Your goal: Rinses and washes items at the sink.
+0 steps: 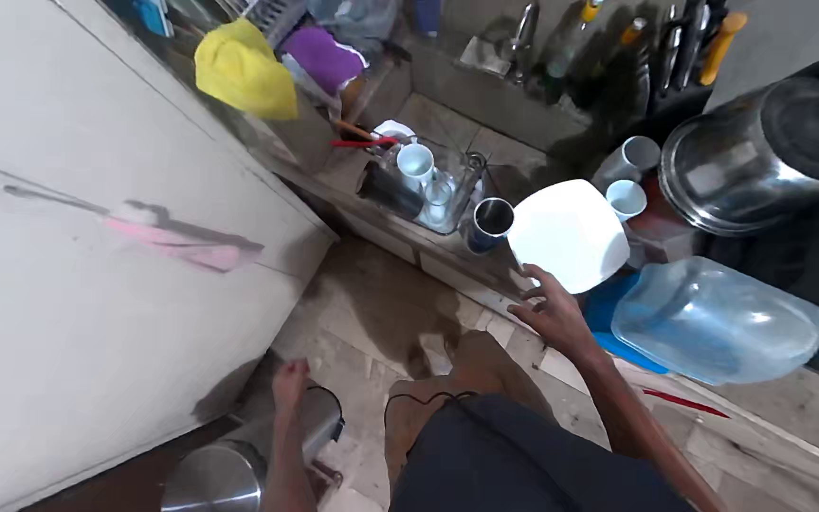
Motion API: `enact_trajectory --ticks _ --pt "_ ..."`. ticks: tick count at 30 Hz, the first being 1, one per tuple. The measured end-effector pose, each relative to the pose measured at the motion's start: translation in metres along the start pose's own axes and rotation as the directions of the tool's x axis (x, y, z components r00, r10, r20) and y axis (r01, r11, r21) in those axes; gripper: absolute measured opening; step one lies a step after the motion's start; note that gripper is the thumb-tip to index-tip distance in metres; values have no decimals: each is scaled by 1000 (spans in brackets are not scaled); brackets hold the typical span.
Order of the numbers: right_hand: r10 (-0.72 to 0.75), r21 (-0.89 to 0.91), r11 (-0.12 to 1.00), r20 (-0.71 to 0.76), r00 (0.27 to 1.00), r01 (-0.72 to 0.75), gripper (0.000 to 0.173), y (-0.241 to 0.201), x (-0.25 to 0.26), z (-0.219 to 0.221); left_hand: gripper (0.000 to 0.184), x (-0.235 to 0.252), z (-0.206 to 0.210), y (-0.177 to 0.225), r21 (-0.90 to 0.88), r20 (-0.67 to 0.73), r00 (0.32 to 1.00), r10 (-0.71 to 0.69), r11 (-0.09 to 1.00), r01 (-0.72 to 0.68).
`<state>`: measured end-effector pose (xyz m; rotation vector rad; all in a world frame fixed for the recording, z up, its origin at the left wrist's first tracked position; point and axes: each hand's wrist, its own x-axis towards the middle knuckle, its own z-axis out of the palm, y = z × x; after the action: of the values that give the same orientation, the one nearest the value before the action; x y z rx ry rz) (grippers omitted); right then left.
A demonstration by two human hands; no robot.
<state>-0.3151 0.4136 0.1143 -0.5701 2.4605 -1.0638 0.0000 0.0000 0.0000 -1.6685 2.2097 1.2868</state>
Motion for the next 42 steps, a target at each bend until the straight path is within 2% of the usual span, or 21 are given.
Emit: enact_trajectory --ticks 3,7,9,13,15,17,19,23,26,29,32,34,36,39,40,42 --pt "39 70 997 -129 991 -30 82 -11 30 8 35 59 -22 125 -95 -1 967 254 963 -253" --pt "30 91 996 -255 967 -7 85 -19 69 12 27 77 -2 224 -200 55 864 501 853 -482" --pt "29 87 996 -286 958 -4 84 -23 88 7 42 90 11 261 -181 118 834 538 838 -515" --pt "16 81 997 -342 939 12 82 -35 113 -7 97 138 28 314 -137 265 823 502 865 -483" --pt "-28 66 996 -406 913 60 82 -42 124 -12 107 165 38 334 -103 332 797 504 860 -500" --pt "-56 44 995 -464 884 86 81 -52 133 -13 110 184 47 352 -63 428 744 513 838 -542" --pt "-58 39 995 -508 859 91 81 -64 144 -9 108 202 55 364 -31 512 654 557 773 -634" --pt "-19 42 998 -545 838 50 79 -100 173 17 86 219 46 385 -18 588 526 614 660 -751" --pt "-6 31 999 -521 854 26 76 -129 197 40 87 231 25 411 -33 639 422 643 571 -820" --pt "-57 -18 998 -479 876 55 74 -154 220 58 86 238 -5 458 -126 682 240 691 434 -892" --pt "-92 -27 996 -412 907 89 86 -178 246 70 84 246 -27 509 -278 656 17 754 262 -924" --pt "-82 -42 997 -379 922 71 98 -191 272 66 81 248 -22 550 -354 605 -110 788 144 -924" --pt "-48 -86 996 -385 922 16 98 -196 300 57 79 244 -3 584 -398 573 -181 800 79 -914" --pt "75 -108 986 -395 916 -128 91 -189 334 30 73 239 43 624 -405 618 -191 763 100 -909" --pt "129 -99 979 -377 917 -178 89 -181 341 18 70 241 60 635 -401 667 -165 727 163 -902" --pt "245 -70 959 -290 925 -276 88 -158 353 -10 61 253 96 658 -390 780 -65 623 401 -829"
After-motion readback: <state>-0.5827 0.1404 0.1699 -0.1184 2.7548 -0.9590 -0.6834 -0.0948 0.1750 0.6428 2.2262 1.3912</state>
